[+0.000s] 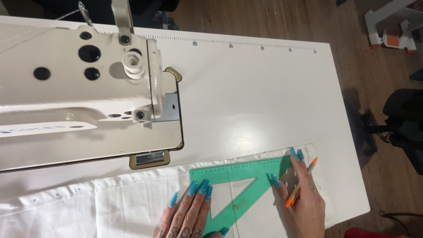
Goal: Marking lines on a piece of material using a ruler and a pen on a sewing table
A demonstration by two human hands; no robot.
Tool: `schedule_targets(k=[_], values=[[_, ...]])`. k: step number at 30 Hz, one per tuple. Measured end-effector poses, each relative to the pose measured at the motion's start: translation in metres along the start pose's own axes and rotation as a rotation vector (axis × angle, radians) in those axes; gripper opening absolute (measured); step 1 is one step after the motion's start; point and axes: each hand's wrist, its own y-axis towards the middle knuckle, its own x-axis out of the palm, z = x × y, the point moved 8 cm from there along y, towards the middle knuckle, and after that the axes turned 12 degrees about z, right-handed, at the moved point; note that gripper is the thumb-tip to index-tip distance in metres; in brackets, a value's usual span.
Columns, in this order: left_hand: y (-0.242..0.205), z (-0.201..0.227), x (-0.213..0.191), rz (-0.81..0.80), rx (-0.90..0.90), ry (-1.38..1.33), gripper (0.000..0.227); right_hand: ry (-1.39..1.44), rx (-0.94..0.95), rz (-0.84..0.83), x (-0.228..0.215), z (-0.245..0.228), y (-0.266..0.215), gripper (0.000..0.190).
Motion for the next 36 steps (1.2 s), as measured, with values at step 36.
schedule_targets(k=[36], values=[[-0.006,0.001,0.005,0.123,-0.043,-0.051,0.062,-0.034,-0.080,-0.018,0.009,0.036,-0.004,0.054]])
